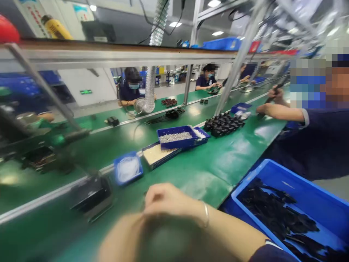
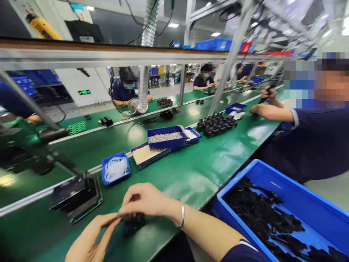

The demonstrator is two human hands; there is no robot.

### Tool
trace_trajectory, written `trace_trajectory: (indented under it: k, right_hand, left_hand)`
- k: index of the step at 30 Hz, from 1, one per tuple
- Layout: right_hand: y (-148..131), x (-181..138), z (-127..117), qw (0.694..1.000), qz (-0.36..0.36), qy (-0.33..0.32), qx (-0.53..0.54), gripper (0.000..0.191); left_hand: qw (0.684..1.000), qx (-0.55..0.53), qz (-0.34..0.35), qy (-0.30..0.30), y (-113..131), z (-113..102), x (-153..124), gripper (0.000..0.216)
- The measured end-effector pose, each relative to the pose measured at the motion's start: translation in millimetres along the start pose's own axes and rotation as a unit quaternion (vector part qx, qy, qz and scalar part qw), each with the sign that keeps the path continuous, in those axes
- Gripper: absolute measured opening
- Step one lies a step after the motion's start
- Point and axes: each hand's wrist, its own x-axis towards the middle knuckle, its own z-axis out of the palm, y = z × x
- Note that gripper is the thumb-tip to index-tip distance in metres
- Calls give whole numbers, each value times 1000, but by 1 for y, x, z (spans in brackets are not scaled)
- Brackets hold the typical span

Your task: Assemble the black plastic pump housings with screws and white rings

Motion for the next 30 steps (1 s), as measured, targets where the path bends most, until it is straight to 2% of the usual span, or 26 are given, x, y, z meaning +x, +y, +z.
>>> trace_trajectory:
  k: [3,6,9,15,21,24,30]
  right_hand:
    - [4,1,-9,998,0,50,50,36]
    - [14,1,-20,997,-10,70,22,34]
    - [29,-1,-27,995,-18,100,-11,34]
    - [54,-4,-25,984,-25,140,-108,29]
    - [64,0,-16,988,-1,119,-97,33]
    - [67,2,-14,984,-29,121,-128,33]
    - [72,1,-15,957,-103,123,-242,24]
  left_hand:
    - [996,5,-88,2,-1,-8,2,23]
    - [978,-65,-200,9,-4,-6,4,25]
    - [965,-118,-233,13,-6,3,3,22]
    - [984,-50,-169,16,-9,14,-5,16]
    - [993,-7,-118,13,-9,13,-9,20]
    - [996,6,-85,3,-10,12,-9,17]
    - [996,46,-67,-21,-15,9,-8,15]
